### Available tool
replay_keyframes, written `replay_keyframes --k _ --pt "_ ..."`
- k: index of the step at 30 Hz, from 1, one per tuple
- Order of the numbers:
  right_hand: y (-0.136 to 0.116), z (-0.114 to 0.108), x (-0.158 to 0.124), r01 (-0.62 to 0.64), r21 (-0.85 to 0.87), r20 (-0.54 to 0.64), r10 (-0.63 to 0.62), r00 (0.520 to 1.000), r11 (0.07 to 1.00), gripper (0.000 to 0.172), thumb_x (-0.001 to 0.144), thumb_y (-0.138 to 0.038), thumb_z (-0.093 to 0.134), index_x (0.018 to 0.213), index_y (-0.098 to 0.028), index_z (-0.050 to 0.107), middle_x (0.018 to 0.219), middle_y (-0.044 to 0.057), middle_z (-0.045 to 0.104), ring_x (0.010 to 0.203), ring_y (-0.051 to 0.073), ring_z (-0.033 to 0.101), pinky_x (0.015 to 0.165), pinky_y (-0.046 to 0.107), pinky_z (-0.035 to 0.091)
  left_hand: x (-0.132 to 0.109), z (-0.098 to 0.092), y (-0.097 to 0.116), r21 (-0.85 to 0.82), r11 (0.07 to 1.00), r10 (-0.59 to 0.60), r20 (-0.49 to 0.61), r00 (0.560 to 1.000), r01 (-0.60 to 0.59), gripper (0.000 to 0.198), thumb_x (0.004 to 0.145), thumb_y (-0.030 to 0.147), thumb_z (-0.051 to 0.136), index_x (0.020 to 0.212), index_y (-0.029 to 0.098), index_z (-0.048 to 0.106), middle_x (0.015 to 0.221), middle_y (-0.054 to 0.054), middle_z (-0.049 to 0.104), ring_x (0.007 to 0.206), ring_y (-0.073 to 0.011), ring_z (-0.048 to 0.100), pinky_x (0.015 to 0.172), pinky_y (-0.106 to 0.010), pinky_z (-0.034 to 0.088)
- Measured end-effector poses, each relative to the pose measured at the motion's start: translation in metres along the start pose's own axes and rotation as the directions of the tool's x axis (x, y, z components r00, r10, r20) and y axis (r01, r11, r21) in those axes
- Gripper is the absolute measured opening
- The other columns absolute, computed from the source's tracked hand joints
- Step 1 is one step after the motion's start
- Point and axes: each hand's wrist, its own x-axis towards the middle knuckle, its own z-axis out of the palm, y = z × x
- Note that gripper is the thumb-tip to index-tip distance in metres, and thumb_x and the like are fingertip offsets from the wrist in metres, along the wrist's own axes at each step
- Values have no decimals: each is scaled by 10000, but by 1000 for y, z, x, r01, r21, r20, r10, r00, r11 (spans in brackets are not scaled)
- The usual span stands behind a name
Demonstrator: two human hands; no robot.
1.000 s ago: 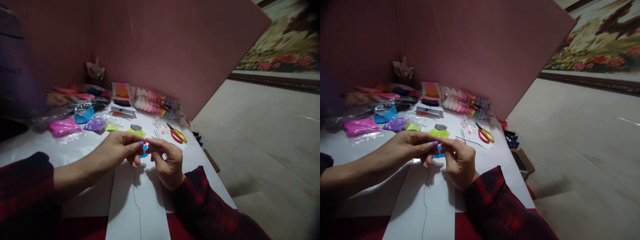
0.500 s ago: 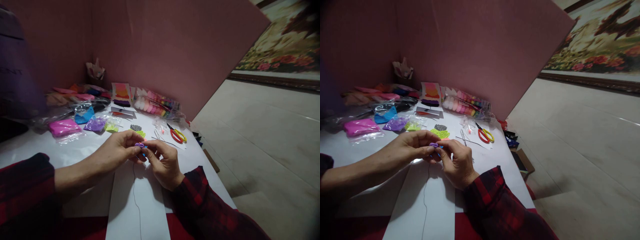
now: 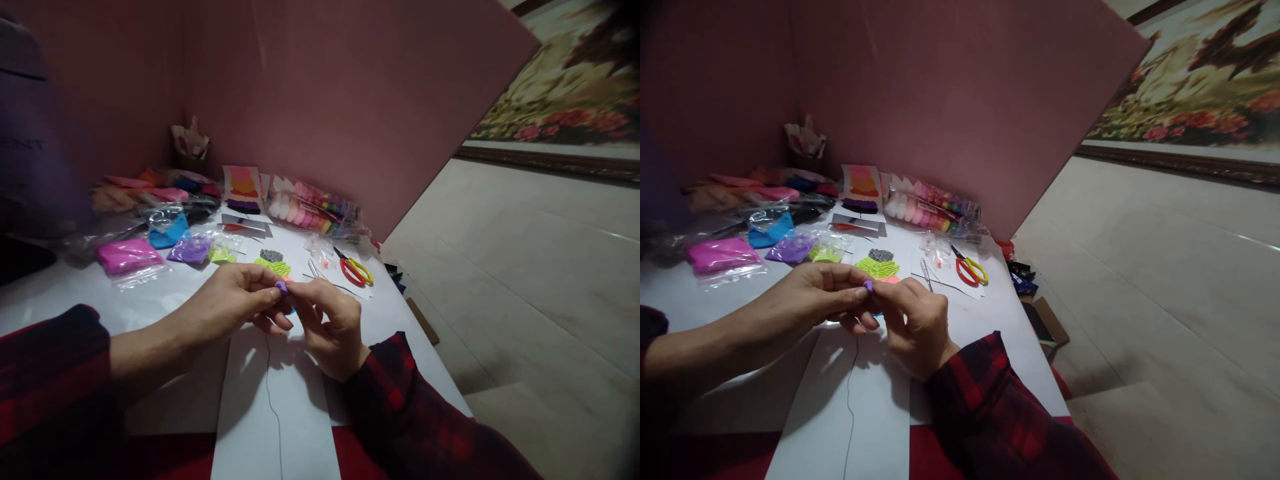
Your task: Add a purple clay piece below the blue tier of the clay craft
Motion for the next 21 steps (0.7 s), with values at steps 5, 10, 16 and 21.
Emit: replay_keyframes --k 5,10,16,21 --pt "2 -1 -1 43 -48 2 -43 999 998 260 847 -79 567 1044 -226 652 811 32 679 700 138 630 589 273 523 0 0 0 -14 1000 5 11 1000 -5 20 726 116 649 740 112 636 580 -45 705 548 -156 672 537 -240 527" --pt "1 0 0 6 -11 2 -6 1000 1000 251 833 -70 567 1011 -221 659 824 35 664 725 147 622 612 283 529 -2 0 4 11 1000 -2 44 999 1 99 722 193 706 777 120 668 665 -47 719 636 -169 689 603 -254 535" --pt "1 3 0 -153 59 -54 156 986 986 317 840 -103 574 1142 -199 590 829 26 656 626 123 588 548 266 494 -1 -1 2 10 999 34 -7 999 -33 117 722 236 718 756 137 665 668 -44 725 602 -179 691 558 -263 538" --pt "-1 2 1 -139 25 -41 140 989 990 197 846 -139 594 1035 -182 630 801 27 645 639 129 582 533 261 474 -5 3 6 56 998 -5 -36 999 7 64 754 168 671 718 118 651 598 -42 709 539 -157 676 505 -224 525"
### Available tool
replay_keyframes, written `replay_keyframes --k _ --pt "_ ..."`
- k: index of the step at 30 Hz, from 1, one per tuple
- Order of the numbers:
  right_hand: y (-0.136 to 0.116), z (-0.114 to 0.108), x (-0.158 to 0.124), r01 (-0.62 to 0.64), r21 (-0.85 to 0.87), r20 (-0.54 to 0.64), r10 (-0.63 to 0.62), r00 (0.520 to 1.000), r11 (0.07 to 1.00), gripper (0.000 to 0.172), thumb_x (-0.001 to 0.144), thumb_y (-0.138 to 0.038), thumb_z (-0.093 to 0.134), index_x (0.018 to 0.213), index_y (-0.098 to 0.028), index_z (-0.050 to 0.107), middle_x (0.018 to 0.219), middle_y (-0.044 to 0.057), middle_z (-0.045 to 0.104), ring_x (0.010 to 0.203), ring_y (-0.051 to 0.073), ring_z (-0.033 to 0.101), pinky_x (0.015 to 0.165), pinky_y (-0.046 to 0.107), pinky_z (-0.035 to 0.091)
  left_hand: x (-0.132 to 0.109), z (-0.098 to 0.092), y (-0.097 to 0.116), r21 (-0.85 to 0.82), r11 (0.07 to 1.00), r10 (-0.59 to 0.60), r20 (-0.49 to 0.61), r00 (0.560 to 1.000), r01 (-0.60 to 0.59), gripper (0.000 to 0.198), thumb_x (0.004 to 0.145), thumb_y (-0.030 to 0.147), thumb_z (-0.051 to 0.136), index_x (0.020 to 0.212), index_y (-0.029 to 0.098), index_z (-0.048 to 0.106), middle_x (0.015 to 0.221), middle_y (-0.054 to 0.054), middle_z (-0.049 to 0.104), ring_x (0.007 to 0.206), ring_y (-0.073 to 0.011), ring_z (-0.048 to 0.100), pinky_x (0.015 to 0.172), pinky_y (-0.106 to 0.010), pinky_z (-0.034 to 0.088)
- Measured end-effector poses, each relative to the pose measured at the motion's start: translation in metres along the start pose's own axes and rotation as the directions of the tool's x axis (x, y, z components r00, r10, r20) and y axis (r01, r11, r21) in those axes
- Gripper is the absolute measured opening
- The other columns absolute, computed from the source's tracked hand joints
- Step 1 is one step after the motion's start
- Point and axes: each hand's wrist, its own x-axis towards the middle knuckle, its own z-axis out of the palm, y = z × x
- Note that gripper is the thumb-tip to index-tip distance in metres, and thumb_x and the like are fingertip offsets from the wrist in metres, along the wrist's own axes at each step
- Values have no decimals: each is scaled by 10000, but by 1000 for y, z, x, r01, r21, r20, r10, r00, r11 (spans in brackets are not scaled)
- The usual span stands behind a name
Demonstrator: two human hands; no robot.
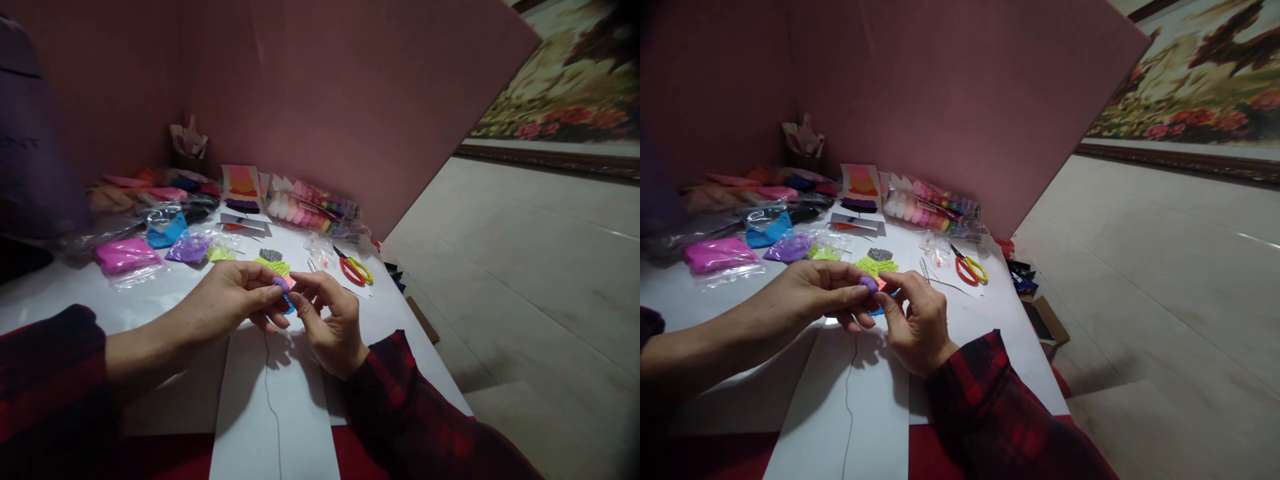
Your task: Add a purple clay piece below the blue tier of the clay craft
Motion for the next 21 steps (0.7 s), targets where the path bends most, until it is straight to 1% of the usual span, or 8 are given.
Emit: replay_keyframes --k 4,7,9,11,13,17,19,21 --pt "-3 -1 2 65 9 26 -65 998 998 166 845 -138 593 993 -184 651 836 41 646 680 140 588 575 272 504 0 1 2 55 998 -10 -10 1000 11 82 784 143 622 713 109 646 556 -54 705 473 -145 652 458 -210 500" --pt "-3 0 2 42 -1 15 -42 999 999 149 857 -143 584 980 -189 655 801 33 648 690 148 592 611 291 511 1 1 2 34 999 11 5 1000 -11 58 773 114 624 729 110 660 564 -43 701 511 -154 665 501 -225 521" --pt "-3 1 2 5 8 4 -5 1000 1000 136 866 -152 576 971 -188 656 792 29 643 682 144 596 624 298 515 1 1 1 -9 1000 23 33 999 -23 84 794 157 626 741 112 673 654 -58 724 571 -162 683 547 -237 537" --pt "-3 1 2 -24 23 -3 24 1000 999 127 873 -166 573 965 -185 658 793 28 642 665 139 597 618 298 516 1 1 1 -55 998 18 57 998 -15 183 836 246 601 751 107 686 736 -83 734 607 -166 689 572 -245 545" --pt "-3 1 2 -38 28 1 38 999 999 128 877 -180 571 967 -186 661 792 30 647 666 141 598 611 297 513 1 0 -1 -92 996 5 68 998 2 246 858 289 578 750 100 693 771 -100 735 622 -167 690 578 -245 548" --pt "-3 1 -1 -80 72 13 79 997 994 134 886 -201 562 983 -190 654 820 45 664 707 154 626 628 299 529 2 -2 -4 -113 993 -13 87 996 23 157 827 230 625 755 108 693 739 -80 731 630 -160 691 567 -219 540" --pt "-2 1 -2 -115 130 11 115 993 985 138 885 -197 562 1004 -185 630 837 52 673 701 151 638 626 294 540 3 -3 -5 -113 993 -5 106 994 17 118 815 222 643 778 123 696 722 -65 733 631 -155 691 562 -210 535" --pt "-1 2 -3 -139 184 14 139 990 973 125 882 -186 561 997 -181 608 801 42 668 664 142 636 600 283 542 3 -3 -4 -101 995 2 118 993 10 88 801 218 658 793 137 691 693 -50 731 615 -150 687 549 -208 532"
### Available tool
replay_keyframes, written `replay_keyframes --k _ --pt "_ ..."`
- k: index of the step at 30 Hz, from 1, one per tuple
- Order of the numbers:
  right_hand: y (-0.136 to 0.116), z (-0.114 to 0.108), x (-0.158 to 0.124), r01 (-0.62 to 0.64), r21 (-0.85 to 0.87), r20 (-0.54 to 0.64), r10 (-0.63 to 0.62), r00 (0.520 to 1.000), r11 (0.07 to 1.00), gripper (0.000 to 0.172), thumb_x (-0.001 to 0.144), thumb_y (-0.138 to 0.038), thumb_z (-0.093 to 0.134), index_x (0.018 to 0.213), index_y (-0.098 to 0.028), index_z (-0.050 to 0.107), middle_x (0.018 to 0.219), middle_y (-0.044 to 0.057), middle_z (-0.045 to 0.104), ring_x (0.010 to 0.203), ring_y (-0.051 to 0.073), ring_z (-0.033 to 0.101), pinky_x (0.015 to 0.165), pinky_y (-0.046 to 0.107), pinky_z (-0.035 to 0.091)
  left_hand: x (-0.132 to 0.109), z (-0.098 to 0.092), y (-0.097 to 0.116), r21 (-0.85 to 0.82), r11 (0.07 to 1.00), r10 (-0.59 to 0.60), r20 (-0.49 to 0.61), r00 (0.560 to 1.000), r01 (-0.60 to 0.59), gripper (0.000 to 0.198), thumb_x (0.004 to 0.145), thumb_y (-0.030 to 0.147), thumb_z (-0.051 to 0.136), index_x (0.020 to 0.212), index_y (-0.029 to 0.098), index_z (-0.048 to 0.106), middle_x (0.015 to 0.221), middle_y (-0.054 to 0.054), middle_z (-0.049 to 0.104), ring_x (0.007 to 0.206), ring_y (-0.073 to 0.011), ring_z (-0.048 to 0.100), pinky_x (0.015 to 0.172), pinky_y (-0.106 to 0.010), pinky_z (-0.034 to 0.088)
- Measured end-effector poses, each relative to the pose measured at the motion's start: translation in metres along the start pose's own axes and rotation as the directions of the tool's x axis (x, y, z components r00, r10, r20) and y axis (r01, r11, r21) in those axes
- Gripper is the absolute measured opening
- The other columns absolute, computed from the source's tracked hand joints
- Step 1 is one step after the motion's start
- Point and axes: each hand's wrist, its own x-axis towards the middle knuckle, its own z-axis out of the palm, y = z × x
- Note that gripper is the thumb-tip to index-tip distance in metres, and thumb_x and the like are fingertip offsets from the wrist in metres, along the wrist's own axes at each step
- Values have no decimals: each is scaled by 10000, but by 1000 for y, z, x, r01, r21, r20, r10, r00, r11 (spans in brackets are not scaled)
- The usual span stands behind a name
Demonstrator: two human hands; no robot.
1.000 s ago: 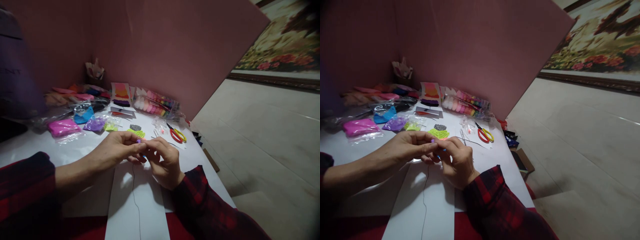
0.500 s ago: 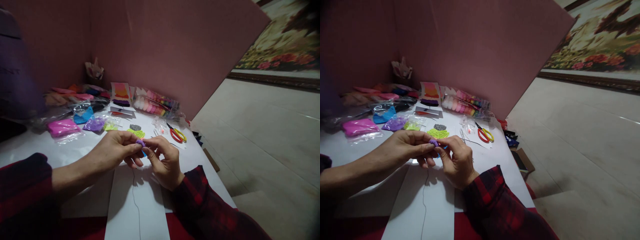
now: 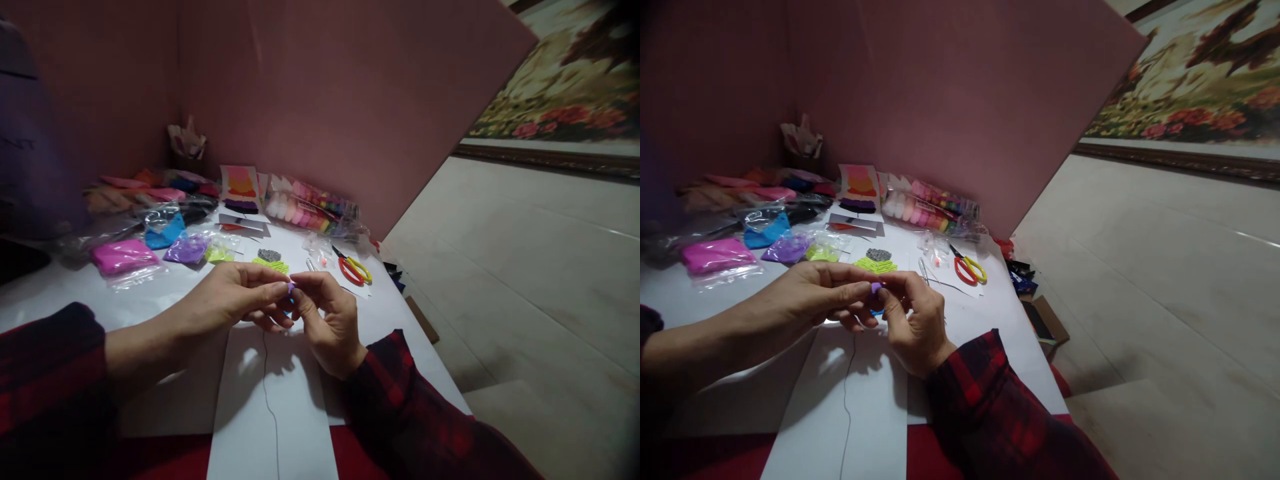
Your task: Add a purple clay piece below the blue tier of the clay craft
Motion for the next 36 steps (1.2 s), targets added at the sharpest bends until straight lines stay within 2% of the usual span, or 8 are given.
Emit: replay_keyframes --k 6,12,17,21,24,29,36 --pt "0 1 1 -14 75 18 13 1000 997 79 883 -206 543 923 -186 608 627 -23 562 487 96 534 433 219 467 -3 9 8 168 985 -21 -70 997 32 102 784 173 638 691 132 648 532 -18 680 492 -135 644 496 -213 516" --pt "0 2 0 -23 124 57 16 998 992 125 889 -199 545 986 -180 623 675 -5 592 492 90 538 434 217 455 -2 6 6 283 959 21 -66 998 -2 202 793 209 614 608 129 625 445 -4 618 405 -113 584 423 -187 452" --pt "0 4 2 -158 180 56 150 987 971 125 855 -230 612 965 -184 650 682 -1 612 515 95 544 438 214 454 1 2 0 182 983 43 -27 999 -37 181 824 220 585 685 122 648 511 -15 662 434 -122 610 448 -205 496" --pt "-1 5 6 -292 354 20 305 952 888 94 842 -258 619 878 -173 638 613 -27 579 448 73 492 358 176 385 3 0 0 73 995 64 32 997 -66 72 783 158 628 822 124 678 639 -24 713 519 -133 658 506 -214 538" --pt "-2 6 8 -321 408 26 341 940 854 102 824 -263 631 857 -167 627 569 -41 557 414 76 480 328 177 365 4 -1 -1 81 995 56 25 998 -58 92 760 169 662 838 123 683 650 -27 714 499 -131 653 476 -205 526" --pt "0 4 3 -222 293 18 227 974 930 75 851 -227 611 889 -176 651 608 -25 569 462 75 499 377 185 382 3 0 -1 168 985 34 19 999 -36 138 756 261 684 791 127 681 662 -18 691 493 -128 636 449 -211 509" --pt "0 1 -1 -80 161 72 69 995 984 183 917 -202 502 1014 -203 658 717 18 596 536 99 535 451 231 448 0 4 3 231 971 69 -56 996 -54 141 779 229 628 675 135 610 528 28 623 419 -99 576 439 -202 458"
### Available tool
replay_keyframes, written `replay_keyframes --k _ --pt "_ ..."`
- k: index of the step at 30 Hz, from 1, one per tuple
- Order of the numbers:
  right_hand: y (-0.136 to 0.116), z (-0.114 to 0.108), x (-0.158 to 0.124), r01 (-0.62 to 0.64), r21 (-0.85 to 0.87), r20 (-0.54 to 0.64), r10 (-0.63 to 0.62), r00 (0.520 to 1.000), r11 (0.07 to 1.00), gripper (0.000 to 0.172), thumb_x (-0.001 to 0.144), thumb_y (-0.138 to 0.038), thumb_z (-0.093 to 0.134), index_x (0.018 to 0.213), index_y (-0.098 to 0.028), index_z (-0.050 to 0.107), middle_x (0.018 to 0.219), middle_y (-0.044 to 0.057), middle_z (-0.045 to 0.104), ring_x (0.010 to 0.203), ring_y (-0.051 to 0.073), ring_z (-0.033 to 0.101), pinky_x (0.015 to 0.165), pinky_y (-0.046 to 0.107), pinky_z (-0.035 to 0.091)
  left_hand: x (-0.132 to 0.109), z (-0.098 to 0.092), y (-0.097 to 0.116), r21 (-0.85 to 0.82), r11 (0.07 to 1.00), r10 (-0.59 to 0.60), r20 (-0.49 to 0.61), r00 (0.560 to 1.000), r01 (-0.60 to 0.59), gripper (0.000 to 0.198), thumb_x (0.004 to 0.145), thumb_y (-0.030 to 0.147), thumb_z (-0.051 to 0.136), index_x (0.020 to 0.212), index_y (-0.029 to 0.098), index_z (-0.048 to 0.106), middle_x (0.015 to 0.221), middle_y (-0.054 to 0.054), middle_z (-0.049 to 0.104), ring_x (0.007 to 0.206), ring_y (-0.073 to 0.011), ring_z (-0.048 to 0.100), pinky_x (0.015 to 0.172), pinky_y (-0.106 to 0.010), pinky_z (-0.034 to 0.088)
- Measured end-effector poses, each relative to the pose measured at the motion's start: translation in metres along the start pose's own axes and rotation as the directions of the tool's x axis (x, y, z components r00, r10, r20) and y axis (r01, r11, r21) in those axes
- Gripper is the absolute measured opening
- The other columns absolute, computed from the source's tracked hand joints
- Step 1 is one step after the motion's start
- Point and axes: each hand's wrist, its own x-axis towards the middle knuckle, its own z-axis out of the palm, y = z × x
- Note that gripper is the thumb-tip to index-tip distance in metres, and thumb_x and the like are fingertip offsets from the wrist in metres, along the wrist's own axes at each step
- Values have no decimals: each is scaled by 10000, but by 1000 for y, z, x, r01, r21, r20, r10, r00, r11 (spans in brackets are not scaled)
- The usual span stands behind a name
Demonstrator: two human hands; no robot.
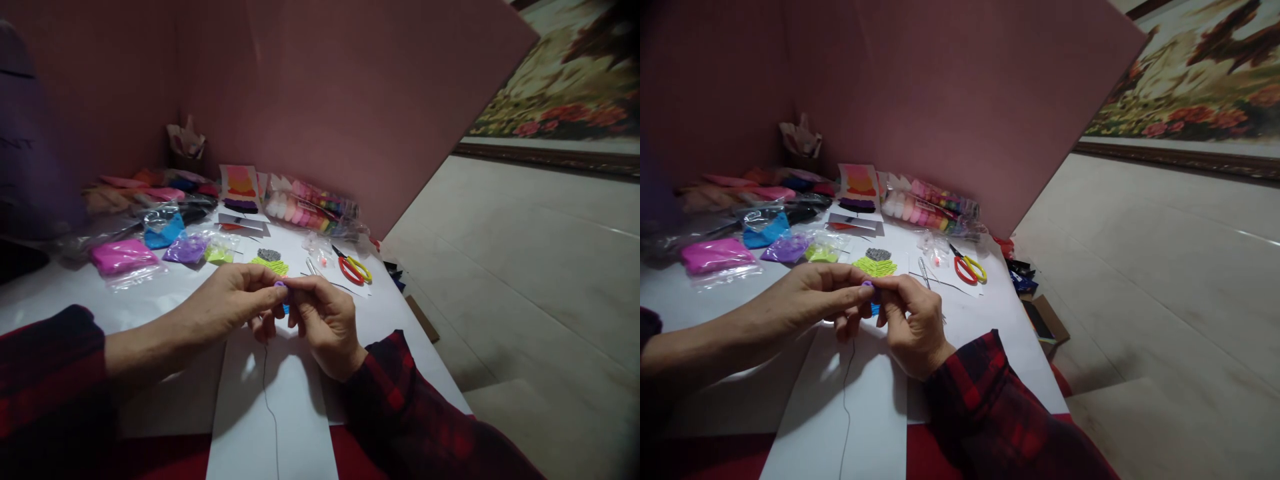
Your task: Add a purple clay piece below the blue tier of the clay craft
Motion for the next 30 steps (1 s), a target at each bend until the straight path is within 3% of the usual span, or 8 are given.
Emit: replay_keyframes --k 9,13,17,23,30 --pt "5 1 1 5 -55 12 -4 1000 998 241 843 -190 611 1083 -207 597 810 41 667 659 151 621 561 294 521 3 -6 -6 -52 999 13 0 1000 -13 183 796 267 616 663 142 614 470 1 612 421 -108 555 435 -195 436" --pt "7 1 2 4 -93 4 -4 1000 996 255 825 -198 635 1077 -204 593 799 39 672 687 165 628 586 309 526 7 -10 -16 -152 987 -51 65 997 60 271 822 342 612 647 135 613 456 -9 594 384 -82 516 402 -165 386" --pt "5 0 3 22 -131 -12 -24 1000 991 246 812 -212 657 1053 -202 613 756 21 650 647 152 606 531 280 504 7 -10 -19 -229 969 -88 44 995 96 266 811 359 634 666 138 611 491 18 557 372 -51 446 355 -142 311" --pt "6 0 2 -19 -123 -38 15 999 992 181 823 -254 655 991 -191 637 810 43 674 648 147 603 513 269 503 8 -10 -17 -132 990 -42 37 998 47 239 775 356 677 678 143 627 507 26 583 380 -62 471 362 -152 354" --pt "0 4 4 -121 60 -83 125 989 991 101 826 -248 659 904 -191 632 747 11 647 582 111 565 507 243 484 5 -7 -10 -26 999 44 33 998 -43 228 789 352 651 691 145 651 537 16 624 444 -86 545 447 -181 434"
